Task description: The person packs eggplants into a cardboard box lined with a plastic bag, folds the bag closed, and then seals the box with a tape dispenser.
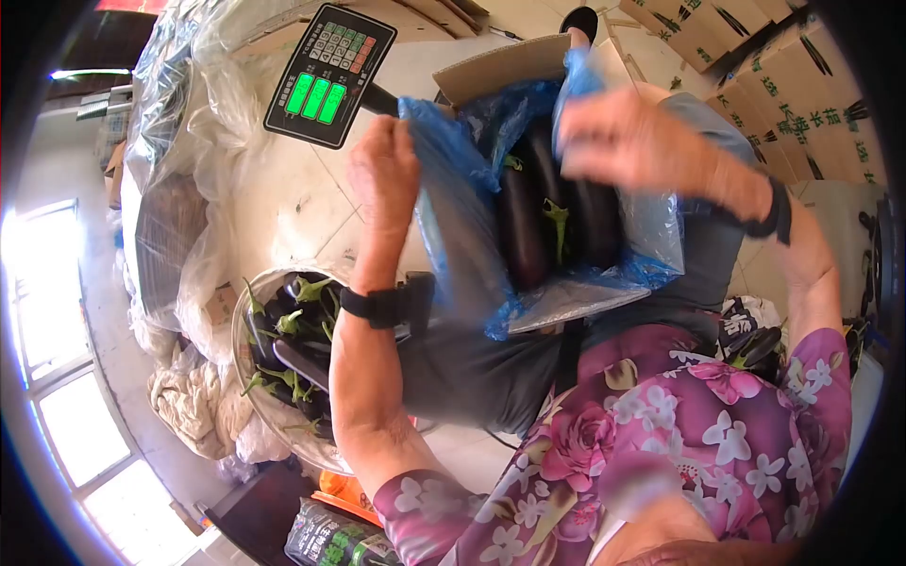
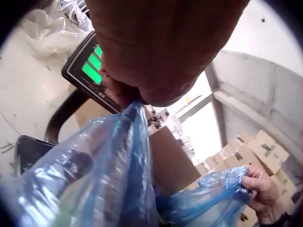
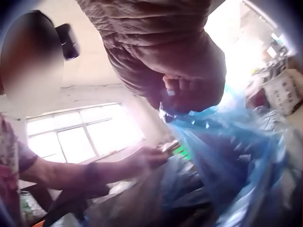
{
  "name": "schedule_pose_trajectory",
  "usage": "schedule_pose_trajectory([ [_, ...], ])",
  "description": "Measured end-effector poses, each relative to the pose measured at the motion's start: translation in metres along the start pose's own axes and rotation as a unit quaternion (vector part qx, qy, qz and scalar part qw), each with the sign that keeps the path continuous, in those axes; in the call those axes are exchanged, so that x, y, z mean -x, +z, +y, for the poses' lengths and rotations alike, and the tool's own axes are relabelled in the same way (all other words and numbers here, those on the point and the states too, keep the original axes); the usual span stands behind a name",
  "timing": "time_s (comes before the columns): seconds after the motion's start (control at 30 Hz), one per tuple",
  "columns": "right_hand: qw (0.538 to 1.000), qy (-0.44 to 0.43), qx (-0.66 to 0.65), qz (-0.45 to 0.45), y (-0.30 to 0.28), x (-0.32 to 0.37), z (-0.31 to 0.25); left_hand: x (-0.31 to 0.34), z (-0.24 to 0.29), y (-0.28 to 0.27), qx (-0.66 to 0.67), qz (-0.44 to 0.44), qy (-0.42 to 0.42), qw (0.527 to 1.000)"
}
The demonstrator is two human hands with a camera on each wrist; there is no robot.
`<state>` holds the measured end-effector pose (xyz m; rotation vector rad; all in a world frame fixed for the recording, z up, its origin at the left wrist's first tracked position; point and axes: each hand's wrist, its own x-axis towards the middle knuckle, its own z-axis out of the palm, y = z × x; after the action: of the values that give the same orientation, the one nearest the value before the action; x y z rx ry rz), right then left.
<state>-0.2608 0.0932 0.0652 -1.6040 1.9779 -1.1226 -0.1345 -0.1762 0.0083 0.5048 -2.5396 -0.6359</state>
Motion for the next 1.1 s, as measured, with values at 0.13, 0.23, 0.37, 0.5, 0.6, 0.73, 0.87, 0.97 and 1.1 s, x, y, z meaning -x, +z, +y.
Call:
schedule_pose_trajectory([
  [0.13,0.983,-0.088,0.004,-0.163,0.025,0.021,-0.044,0.013,0.068,0.002,-0.040,-0.034,0.229,0.972],
  [0.23,0.993,-0.019,0.074,0.092,0.010,0.030,-0.027,0.040,0.104,-0.006,0.214,-0.227,0.215,0.926],
  [0.37,0.960,0.174,0.091,0.201,-0.015,0.068,0.006,0.032,0.095,-0.023,0.231,-0.244,0.101,0.936],
  [0.5,0.954,0.253,-0.050,0.150,-0.004,0.111,0.031,0.042,0.087,-0.049,0.323,-0.254,-0.029,0.911],
  [0.6,0.865,0.419,-0.274,0.013,0.014,0.124,0.022,0.067,0.075,-0.048,0.208,-0.188,-0.129,0.951],
  [0.73,0.920,0.385,-0.022,-0.075,0.019,0.135,0.011,0.109,0.048,-0.065,0.082,-0.379,-0.103,0.916],
  [0.87,0.848,0.452,-0.225,-0.160,0.006,0.148,-0.007,0.152,0.076,-0.074,0.020,-0.345,0.030,0.938],
  [0.97,0.837,0.459,-0.227,-0.192,0.021,0.157,-0.009,0.179,0.066,-0.063,-0.150,-0.353,0.088,0.919],
  [1.1,0.919,0.352,-0.138,-0.116,0.070,0.183,0.003,0.175,0.051,-0.054,-0.184,-0.408,0.103,0.888],
])
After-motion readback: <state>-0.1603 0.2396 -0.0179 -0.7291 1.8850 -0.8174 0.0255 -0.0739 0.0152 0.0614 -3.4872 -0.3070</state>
